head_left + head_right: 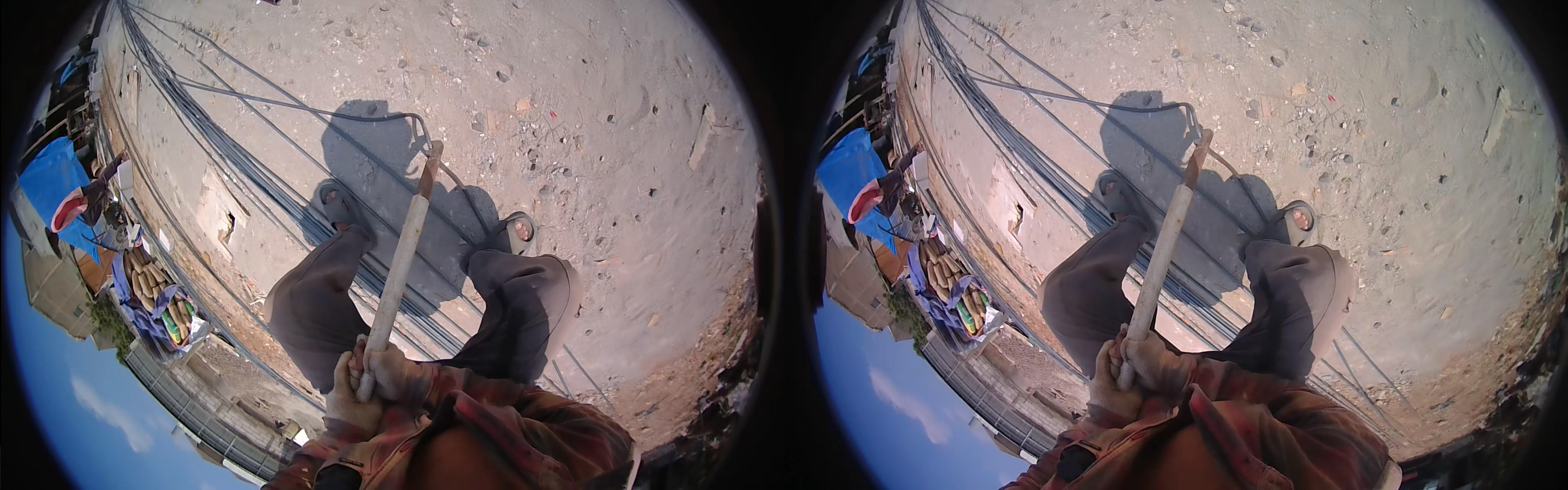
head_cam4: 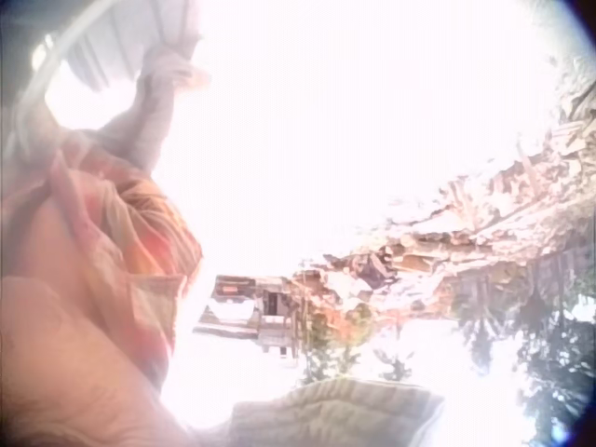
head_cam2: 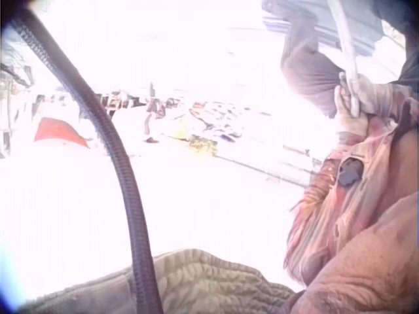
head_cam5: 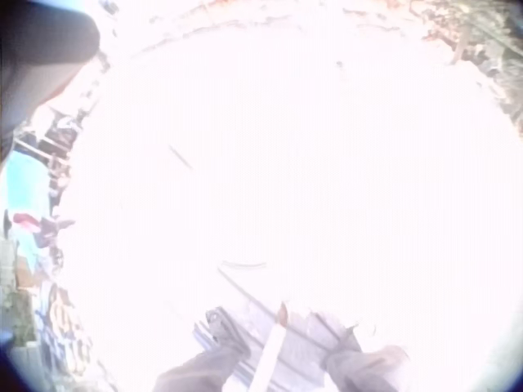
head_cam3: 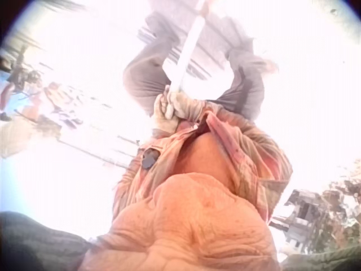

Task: The person uses a hollow metal pipe to bend a long steel rebar rod by inserting the rod into the pipe and pulling it with both hands.

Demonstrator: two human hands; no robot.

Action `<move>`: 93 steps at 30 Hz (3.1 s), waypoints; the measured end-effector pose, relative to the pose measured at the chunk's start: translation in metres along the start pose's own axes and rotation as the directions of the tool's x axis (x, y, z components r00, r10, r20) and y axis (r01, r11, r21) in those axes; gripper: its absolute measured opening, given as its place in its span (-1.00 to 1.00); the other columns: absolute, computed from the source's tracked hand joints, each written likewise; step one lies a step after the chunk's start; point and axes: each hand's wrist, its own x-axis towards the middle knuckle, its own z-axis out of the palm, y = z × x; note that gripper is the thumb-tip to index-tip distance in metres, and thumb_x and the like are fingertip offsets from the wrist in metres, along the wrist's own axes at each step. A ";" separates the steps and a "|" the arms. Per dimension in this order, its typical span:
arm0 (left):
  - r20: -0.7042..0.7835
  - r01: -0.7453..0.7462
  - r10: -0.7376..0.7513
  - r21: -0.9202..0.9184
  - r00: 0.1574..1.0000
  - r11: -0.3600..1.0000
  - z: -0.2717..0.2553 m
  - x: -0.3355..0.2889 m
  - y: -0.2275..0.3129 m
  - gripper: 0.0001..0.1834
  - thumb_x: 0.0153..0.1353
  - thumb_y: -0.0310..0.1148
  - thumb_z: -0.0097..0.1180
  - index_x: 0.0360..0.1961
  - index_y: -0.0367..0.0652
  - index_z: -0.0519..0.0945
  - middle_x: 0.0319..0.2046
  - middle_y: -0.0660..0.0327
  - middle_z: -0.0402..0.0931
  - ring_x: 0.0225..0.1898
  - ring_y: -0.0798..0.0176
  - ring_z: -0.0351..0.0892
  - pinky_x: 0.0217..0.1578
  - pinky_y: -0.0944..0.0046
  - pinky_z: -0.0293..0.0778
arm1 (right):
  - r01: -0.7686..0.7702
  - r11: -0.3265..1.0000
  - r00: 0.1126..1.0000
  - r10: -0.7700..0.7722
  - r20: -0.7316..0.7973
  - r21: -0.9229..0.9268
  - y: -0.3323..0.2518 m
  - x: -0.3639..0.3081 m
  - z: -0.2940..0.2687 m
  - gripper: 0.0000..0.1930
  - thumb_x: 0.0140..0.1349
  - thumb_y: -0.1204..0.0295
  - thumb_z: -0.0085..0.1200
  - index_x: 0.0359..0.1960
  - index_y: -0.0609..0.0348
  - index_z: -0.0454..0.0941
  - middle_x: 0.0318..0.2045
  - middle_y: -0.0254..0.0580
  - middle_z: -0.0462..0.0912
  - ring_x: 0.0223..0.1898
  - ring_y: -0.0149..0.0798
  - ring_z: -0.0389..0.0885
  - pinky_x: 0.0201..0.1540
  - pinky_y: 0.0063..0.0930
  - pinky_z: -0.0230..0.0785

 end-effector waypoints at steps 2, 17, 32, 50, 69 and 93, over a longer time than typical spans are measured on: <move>0.005 0.059 -0.060 0.048 0.998 0.997 0.004 -0.004 -0.001 -0.27 -0.02 -0.29 0.24 0.17 -0.10 0.15 -0.25 -0.08 0.55 -0.15 -0.08 0.57 -0.22 0.13 0.51 | 0.034 0.999 0.999 -0.034 -0.007 -0.015 0.003 0.000 -0.008 -0.87 -0.02 0.66 -0.07 -0.51 0.14 0.30 -0.59 -0.21 0.35 -0.54 -0.22 0.38 -0.45 -0.33 0.35; 0.200 0.051 -0.036 -0.070 0.979 0.996 -0.050 0.024 -0.016 -0.21 -0.10 -0.21 0.27 0.17 -0.10 0.19 -0.11 -0.02 0.49 -0.03 0.02 0.51 -0.05 0.22 0.42 | 0.147 0.976 0.892 -0.202 -0.404 -0.162 0.014 0.017 0.055 -0.81 0.26 0.38 -0.18 -0.27 0.22 0.43 -0.64 -0.23 0.41 -0.72 -0.27 0.39 -0.70 -0.39 0.27; 0.370 0.236 -0.205 -0.041 0.906 0.971 -0.033 0.004 0.052 -0.29 -0.15 -0.53 0.15 0.10 -0.27 0.15 -0.10 -0.01 0.44 -0.02 0.00 0.47 0.00 0.26 0.35 | 0.180 0.967 0.886 -0.240 -0.397 -0.181 -0.022 -0.043 0.079 -0.79 0.26 0.32 -0.13 -0.36 0.23 0.38 -0.63 -0.29 0.34 -0.70 -0.37 0.31 -0.69 -0.51 0.24; 0.582 0.145 -0.310 0.313 0.751 0.939 -0.156 0.108 0.065 -0.20 -0.17 -0.49 0.31 0.16 -0.01 0.22 -0.46 0.19 0.52 -0.66 0.28 0.48 -0.71 0.27 0.40 | 0.349 0.922 0.801 -0.386 -0.458 -0.167 -0.006 0.076 0.152 -0.84 0.14 0.37 -0.01 -0.44 0.21 0.43 -0.65 -0.19 0.44 -0.65 -0.23 0.44 -0.61 -0.31 0.28; 0.501 0.113 -0.109 0.022 0.858 0.993 -0.109 0.100 -0.018 -0.34 -0.14 -0.50 0.22 0.06 -0.29 0.27 -0.11 -0.01 0.47 -0.03 0.07 0.48 -0.05 0.27 0.38 | 0.356 0.856 0.649 -0.516 -0.559 -0.376 0.012 0.091 0.104 -0.89 0.08 0.46 -0.08 -0.51 0.18 0.48 -0.71 -0.16 0.45 -0.76 -0.22 0.39 -0.75 -0.34 0.18; 0.419 0.489 -0.274 -0.826 0.866 0.281 0.219 -0.083 -0.075 -0.49 0.14 -0.09 0.04 0.03 0.13 0.11 -0.28 0.18 0.39 -0.32 0.18 0.49 -0.51 0.26 0.44 | 0.079 0.909 0.973 -0.159 -0.165 -0.409 -0.008 -0.099 -0.140 -0.74 0.07 0.68 -0.18 -0.16 0.32 0.33 -0.45 -0.12 0.46 -0.63 -0.41 0.38 -0.64 -0.53 0.25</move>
